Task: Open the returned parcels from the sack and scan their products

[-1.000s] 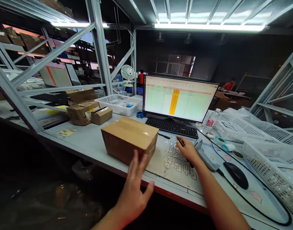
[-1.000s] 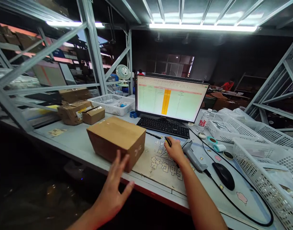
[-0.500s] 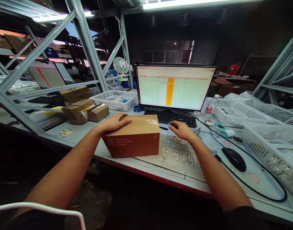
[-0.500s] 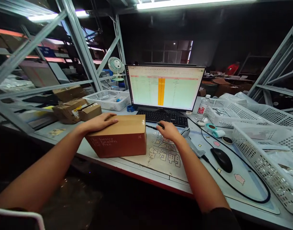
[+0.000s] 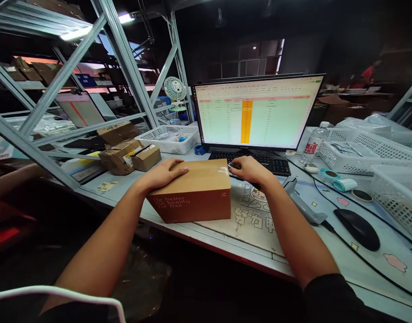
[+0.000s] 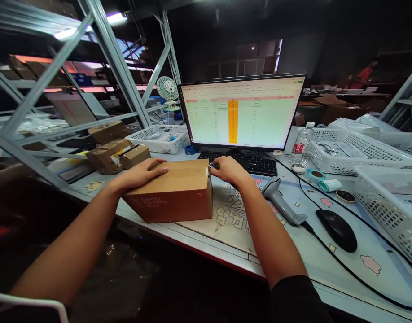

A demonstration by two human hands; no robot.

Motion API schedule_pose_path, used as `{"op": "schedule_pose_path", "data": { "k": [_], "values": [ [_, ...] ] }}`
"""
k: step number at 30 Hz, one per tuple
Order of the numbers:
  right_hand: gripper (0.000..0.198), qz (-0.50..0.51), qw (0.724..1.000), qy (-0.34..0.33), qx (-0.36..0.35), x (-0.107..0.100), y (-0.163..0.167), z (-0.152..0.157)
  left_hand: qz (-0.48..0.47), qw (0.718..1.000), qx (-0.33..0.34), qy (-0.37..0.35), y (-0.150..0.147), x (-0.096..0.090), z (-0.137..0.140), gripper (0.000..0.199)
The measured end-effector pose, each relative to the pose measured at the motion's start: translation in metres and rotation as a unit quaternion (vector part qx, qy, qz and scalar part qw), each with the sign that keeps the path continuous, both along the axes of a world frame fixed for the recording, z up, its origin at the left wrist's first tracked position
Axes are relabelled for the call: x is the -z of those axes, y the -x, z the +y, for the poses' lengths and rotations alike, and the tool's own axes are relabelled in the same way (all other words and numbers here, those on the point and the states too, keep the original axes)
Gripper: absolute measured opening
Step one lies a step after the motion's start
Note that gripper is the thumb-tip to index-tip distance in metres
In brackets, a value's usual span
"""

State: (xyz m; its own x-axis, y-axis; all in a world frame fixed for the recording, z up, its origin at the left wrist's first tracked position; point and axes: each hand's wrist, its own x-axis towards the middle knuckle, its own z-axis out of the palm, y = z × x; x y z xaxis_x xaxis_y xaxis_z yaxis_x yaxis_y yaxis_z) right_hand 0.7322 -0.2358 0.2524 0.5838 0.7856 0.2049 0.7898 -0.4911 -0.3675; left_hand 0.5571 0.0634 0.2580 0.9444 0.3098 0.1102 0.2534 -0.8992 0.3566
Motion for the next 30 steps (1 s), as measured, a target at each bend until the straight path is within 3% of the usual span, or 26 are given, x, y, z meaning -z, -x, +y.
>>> {"op": "schedule_pose_path", "data": {
  "k": [23,30],
  "values": [
    [0.037,0.086,0.993,0.053,-0.061,-0.020,0.011,-0.010,0.007,1.000,-0.021,0.015,0.000,0.000,-0.001,0.094],
    [0.037,0.032,0.995,0.083,-0.047,-0.028,0.021,-0.012,0.018,0.999,-0.026,0.016,0.000,-0.001,-0.002,0.097]
  ]
}}
